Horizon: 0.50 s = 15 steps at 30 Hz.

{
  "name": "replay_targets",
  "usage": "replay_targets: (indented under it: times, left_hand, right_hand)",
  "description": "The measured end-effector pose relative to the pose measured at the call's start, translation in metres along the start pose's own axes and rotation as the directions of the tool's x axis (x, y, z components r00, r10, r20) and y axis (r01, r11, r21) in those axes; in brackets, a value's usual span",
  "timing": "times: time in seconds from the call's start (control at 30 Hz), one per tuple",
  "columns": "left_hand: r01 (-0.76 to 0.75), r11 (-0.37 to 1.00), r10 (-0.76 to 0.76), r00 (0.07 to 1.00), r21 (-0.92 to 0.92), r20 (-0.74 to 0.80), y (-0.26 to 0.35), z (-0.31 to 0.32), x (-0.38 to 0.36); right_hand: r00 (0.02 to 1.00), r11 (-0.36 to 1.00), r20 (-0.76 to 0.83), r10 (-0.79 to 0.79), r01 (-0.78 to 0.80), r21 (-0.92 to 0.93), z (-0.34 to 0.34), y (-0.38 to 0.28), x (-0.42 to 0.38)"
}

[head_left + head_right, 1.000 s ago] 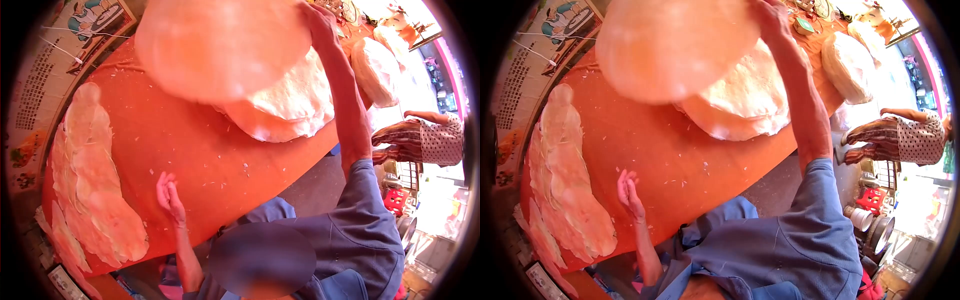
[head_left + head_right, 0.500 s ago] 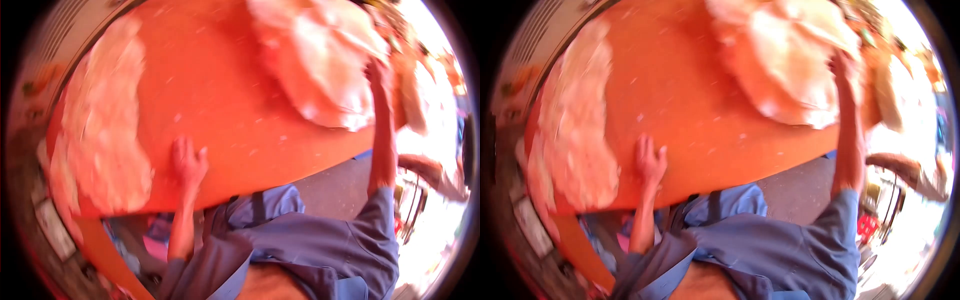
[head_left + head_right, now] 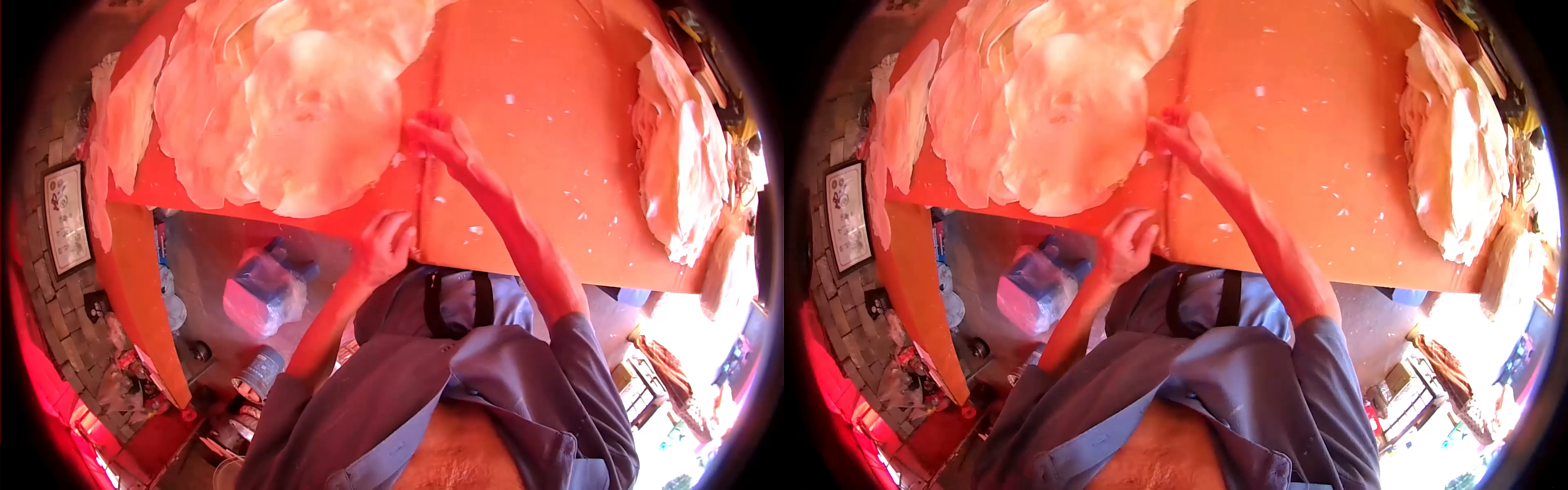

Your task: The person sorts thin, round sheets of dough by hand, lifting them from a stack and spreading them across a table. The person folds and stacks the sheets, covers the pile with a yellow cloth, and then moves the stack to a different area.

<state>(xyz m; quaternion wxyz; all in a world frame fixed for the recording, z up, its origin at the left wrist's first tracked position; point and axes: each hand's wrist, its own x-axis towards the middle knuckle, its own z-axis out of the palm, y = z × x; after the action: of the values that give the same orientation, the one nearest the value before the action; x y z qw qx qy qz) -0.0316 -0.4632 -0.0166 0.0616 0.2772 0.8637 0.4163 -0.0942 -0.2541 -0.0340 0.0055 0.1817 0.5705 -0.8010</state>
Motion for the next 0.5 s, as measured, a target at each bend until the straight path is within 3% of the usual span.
replay_targets:
  times: [0.03, 0.13, 0.23, 0.27, 0.37, 0.43, 0.5]
  left_hand:
    - [0.042, 0.999, -0.042, 0.999, 0.028, -0.028, -0.012, -0.020, -0.011]
    - [0.076, 0.979, -0.038, 0.979, 0.187, -0.199, -0.050, -0.083, -0.021]
    - [0.172, 0.947, -0.077, 0.942, 0.273, -0.328, -0.107, -0.137, -0.015]
    - [0.228, 0.922, -0.104, 0.924, 0.312, -0.368, -0.122, -0.151, -0.007]
    - [0.169, 0.834, 0.084, 0.902, 0.525, -0.424, -0.158, -0.186, 0.036]
    - [0.160, 0.709, 0.182, 0.899, 0.687, -0.398, -0.178, -0.197, 0.060]
    - [0.173, 0.669, 0.130, 0.930, 0.722, -0.344, -0.210, -0.204, 0.068]
  right_hand:
    - [0.999, 0.998, -0.038, -0.015, 0.017, 0.054, 0.017, 0.005, 0.007]
    - [0.998, 0.982, -0.046, 0.035, -0.043, -0.183, 0.038, 0.012, 0.026]
    - [0.992, 0.873, 0.021, 0.125, -0.100, -0.477, 0.043, 0.005, 0.039]
    - [0.999, 0.789, -0.013, -0.045, 0.028, -0.613, 0.046, 0.020, 0.056]
    - [0.978, 0.630, -0.069, -0.199, 0.074, -0.773, 0.090, -0.038, 0.028]
    - [0.963, 0.639, -0.079, -0.259, 0.109, -0.761, 0.111, -0.074, 0.002]
    - [0.946, 0.601, -0.096, -0.309, 0.117, -0.791, 0.120, -0.098, -0.018]
